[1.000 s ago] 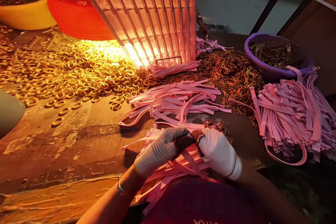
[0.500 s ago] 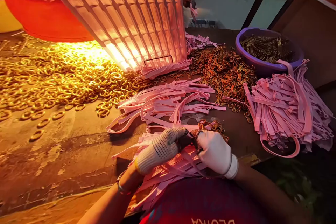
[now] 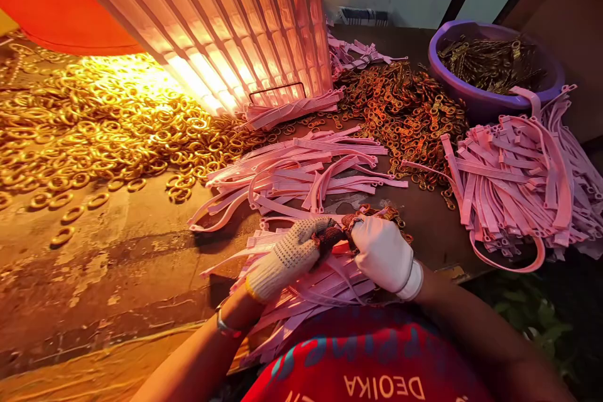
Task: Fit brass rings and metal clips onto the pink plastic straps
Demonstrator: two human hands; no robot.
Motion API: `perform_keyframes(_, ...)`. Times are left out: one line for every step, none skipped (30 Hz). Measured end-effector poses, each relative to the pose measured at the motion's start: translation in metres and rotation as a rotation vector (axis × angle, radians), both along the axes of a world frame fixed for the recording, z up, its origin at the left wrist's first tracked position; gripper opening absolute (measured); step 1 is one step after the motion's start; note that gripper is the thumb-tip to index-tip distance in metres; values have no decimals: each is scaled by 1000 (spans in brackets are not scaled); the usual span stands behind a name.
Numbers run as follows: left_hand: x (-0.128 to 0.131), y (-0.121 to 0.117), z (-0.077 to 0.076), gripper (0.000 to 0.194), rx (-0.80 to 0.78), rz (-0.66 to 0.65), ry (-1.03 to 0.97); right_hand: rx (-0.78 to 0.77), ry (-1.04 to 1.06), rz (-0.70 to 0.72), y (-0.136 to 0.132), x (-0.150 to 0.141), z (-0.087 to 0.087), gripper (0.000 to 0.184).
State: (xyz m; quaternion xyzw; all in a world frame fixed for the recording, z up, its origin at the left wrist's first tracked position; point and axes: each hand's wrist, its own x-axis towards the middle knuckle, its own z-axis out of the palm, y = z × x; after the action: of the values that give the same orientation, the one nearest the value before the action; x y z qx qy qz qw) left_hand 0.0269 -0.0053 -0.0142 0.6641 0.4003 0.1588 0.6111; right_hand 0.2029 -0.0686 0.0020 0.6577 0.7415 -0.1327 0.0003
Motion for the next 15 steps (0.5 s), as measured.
perform_keyframes(1,2,1,30,73,-13,17,15,-74,28,0,-2,2,24)
perform_keyframes(2,4,2,24,130,-35,20,33,-115,55,1,-2,3,24)
perform_keyframes(3,6,3,20,162,-60,12,53,-130,78,2,-2,4,24)
perform_keyframes(5,8,3,16,160,-91,2,70,-131,91,3,-1,4,24)
perform_keyframes(6,11,3,15,116,-126,-3,80,-127,94,4,0,4,24)
perform_keyframes(7,12,3,16,34,-156,1,80,-121,90,5,1,4,23)
perform_keyframes(8,13,3,17,-66,-169,7,72,-113,80,5,3,4,23)
perform_keyframes(9,14,2,20,-164,-165,10,60,-96,66,4,4,4,24)
perform_keyframes(10,13,2,23,-254,-150,4,51,-67,48,3,5,4,25)
perform_keyframes(11,12,0,26,-328,-129,-16,49,-27,26,2,6,4,28)
perform_keyframes(11,11,-1,30,-385,-108,-58,59,18,4,0,6,4,30)
perform_keyframes(11,10,-2,34,-430,-91,-116,77,65,-16,-2,7,4,33)
perform_keyframes(11,8,-4,38,-471,-87,-178,99,106,-33,-4,7,3,34)
perform_keyframes(11,7,-6,40,-499,-90,-232,121,140,-48,-5,7,3,36)
perform_keyframes(11,7,-7,42,-506,-96,-264,139,166,-60,-7,7,2,37)
